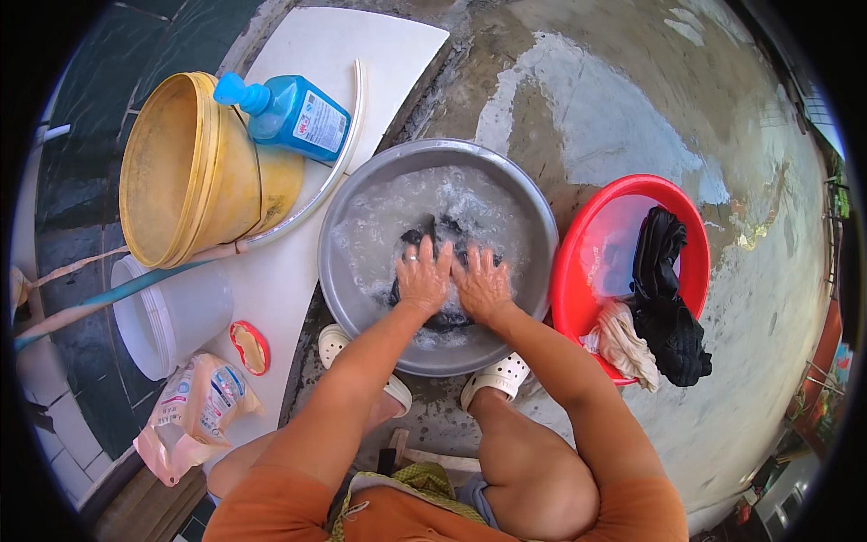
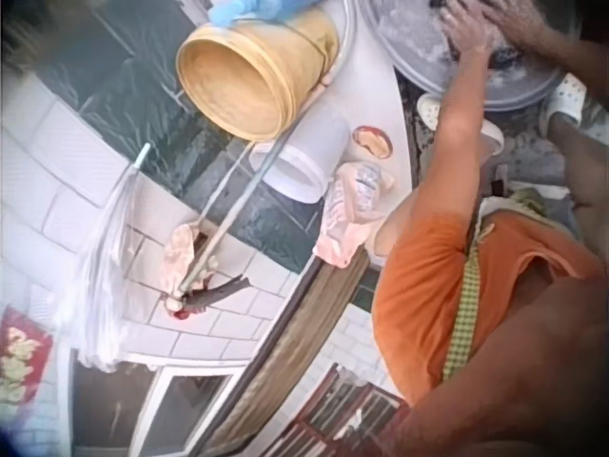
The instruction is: The person washes black garments by hand in a basin of soapy water, scrubbing the fabric against itself, rinsing it, and transferring it to a red bucket before adding fresh water from a hose.
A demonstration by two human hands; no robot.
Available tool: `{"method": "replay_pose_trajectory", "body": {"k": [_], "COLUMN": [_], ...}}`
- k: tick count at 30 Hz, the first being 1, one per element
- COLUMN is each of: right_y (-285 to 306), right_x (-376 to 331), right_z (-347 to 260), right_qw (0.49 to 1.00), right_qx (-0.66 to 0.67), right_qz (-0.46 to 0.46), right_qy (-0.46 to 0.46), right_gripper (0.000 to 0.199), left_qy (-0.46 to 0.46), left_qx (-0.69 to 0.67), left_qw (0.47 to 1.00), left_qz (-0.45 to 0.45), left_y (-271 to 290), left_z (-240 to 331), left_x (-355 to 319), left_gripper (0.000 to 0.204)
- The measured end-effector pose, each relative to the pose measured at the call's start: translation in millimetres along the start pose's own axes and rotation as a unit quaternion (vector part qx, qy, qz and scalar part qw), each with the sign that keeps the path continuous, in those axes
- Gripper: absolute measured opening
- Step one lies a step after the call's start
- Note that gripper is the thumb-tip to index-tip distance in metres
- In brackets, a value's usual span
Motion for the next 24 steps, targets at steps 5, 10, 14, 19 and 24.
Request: {"method": "replay_pose_trajectory", "body": {"k": [5,10,14,19,24], "right_y": [5.3,41.8,61.0,50.4,2.4], "right_x": [35.2,74.1,44.4,-39.3,1.1], "right_z": [33.3,50.3,54.6,-1.9,3.8], "right_qw": [0.992,0.926,0.904,0.982,0.997], "right_qx": [0.105,0.367,0.409,0.084,-0.022], "right_qz": [0.058,0.078,0.089,0.168,0.073], "right_qy": [0.038,-0.037,-0.090,0.031,0.025], "right_gripper": [0.047,0.049,0.034,0.062,0.057], "left_qy": [-0.054,0.241,0.196,-0.112,-0.067], "left_qx": [0.035,-0.252,-0.465,-0.081,0.025], "left_qw": [0.988,0.899,0.805,0.988,0.996], "left_qz": [-0.143,-0.264,-0.312,-0.063,-0.050], "left_y": [13.5,10.2,56.3,79.0,10.8], "left_z": [-10.5,-41.1,-32.5,12.3,-2.1], "left_x": [67.5,109.6,79.6,-20.9,-21.3], "left_gripper": [0.046,0.045,0.024,0.050,0.055]}}
Point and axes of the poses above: each hand's wrist, its own x-axis towards the middle knuckle, its own y-axis out of the back of the hand, z = x × y, the point moved 3 cm from there along x, towards the middle knuckle, and after that the axes turned 9 degrees about y, right-handed, at the moved point
